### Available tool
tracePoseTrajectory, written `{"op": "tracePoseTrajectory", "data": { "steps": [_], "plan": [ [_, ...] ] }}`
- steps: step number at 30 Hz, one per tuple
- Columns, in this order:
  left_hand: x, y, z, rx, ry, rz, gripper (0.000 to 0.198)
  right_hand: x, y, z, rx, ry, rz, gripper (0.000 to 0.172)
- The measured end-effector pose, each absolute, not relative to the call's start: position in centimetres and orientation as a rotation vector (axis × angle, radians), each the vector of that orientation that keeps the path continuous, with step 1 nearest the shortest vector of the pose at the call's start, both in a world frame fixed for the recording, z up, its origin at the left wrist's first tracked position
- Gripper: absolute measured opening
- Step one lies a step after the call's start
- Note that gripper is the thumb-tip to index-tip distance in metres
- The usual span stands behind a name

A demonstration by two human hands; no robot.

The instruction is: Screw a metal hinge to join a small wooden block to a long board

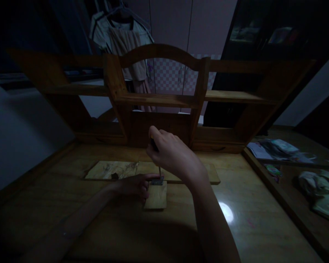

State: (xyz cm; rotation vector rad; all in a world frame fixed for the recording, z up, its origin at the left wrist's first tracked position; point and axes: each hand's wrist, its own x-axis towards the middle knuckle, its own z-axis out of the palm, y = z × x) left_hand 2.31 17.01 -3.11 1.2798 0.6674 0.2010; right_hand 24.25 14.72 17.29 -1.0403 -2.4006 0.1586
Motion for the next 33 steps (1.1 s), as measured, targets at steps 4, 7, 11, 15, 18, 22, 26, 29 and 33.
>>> {"op": "tracePoseTrajectory", "data": {
  "steps": [4,7,11,15,18,22,26,29,33],
  "plan": [
    [2.4,16.9,-2.8,1.278,0.663,0.209,0.102,24.4,14.7,17.4,-1.080,-2.396,0.178,0.021],
    [2.3,17.0,-3.0,1.306,0.677,0.221,0.100,24.7,14.7,17.5,-1.080,-2.400,0.204,0.028],
    [2.4,17.0,-2.9,1.317,0.665,0.218,0.100,25.0,14.6,17.7,-1.033,-2.412,0.201,0.028],
    [2.6,16.6,-2.1,1.281,0.675,0.235,0.099,25.0,14.6,17.5,-1.048,-2.407,0.191,0.026],
    [2.6,16.6,-2.0,1.310,0.683,0.230,0.098,24.9,14.7,17.4,-1.058,-2.416,0.198,0.027],
    [2.4,16.8,-2.5,1.321,0.690,0.213,0.100,24.8,14.8,17.4,-1.068,-2.417,0.209,0.026],
    [2.4,16.8,-2.6,1.314,0.683,0.226,0.099,24.6,14.7,17.3,-1.089,-2.404,0.169,0.018],
    [2.5,16.7,-2.3,1.307,0.691,0.225,0.098,24.4,14.7,17.3,-1.132,-2.402,0.126,0.020],
    [2.5,16.6,-2.1,1.303,0.691,0.221,0.100,24.3,14.7,17.7,-1.167,-2.399,0.064,0.017]
  ]
}}
